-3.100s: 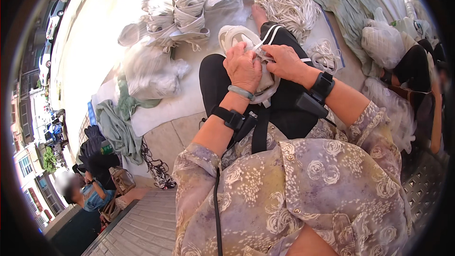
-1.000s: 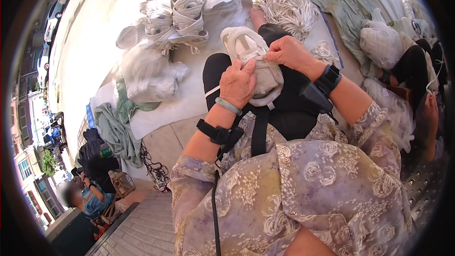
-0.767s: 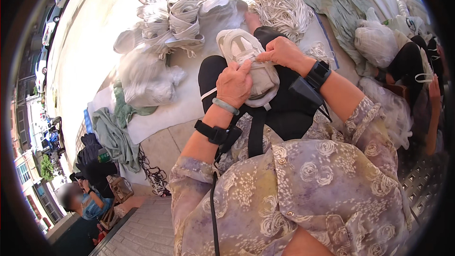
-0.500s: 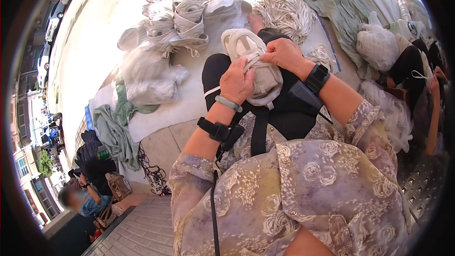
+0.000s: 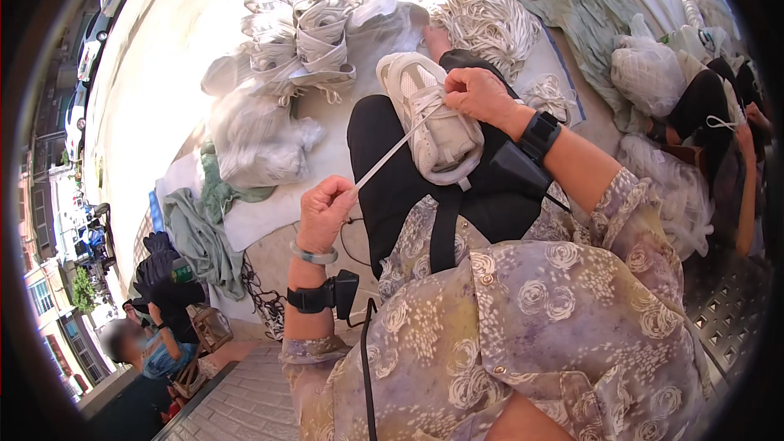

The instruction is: Tying and lacing white athletic shoes.

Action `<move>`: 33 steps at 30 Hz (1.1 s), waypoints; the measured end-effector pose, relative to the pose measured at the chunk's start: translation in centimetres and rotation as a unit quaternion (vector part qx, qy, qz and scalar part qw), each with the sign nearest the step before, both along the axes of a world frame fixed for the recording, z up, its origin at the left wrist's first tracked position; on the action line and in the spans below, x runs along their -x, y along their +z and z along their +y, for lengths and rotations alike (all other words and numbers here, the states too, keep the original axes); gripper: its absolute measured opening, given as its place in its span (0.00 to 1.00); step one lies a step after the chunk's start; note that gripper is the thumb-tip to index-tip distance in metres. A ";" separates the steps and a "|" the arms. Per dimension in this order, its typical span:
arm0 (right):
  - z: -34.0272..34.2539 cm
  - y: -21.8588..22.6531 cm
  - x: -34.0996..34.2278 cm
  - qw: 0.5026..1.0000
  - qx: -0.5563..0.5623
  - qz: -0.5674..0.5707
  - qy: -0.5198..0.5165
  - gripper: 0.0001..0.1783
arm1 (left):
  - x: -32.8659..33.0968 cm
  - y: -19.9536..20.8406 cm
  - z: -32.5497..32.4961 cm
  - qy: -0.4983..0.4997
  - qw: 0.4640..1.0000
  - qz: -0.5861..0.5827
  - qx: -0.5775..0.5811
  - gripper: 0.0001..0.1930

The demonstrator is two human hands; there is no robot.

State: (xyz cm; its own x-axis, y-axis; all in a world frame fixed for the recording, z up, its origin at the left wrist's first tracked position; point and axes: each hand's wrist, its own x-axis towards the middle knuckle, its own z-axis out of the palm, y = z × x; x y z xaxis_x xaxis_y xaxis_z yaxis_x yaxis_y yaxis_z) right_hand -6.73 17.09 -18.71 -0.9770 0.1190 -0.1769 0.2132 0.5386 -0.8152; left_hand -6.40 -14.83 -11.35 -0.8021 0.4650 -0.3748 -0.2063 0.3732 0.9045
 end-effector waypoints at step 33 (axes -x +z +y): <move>21.3 -3.2 -5.4 0.887 -0.364 0.213 0.188 0.03 | -3.7 -1.3 -12.1 -0.054 0.883 0.366 0.289 0.04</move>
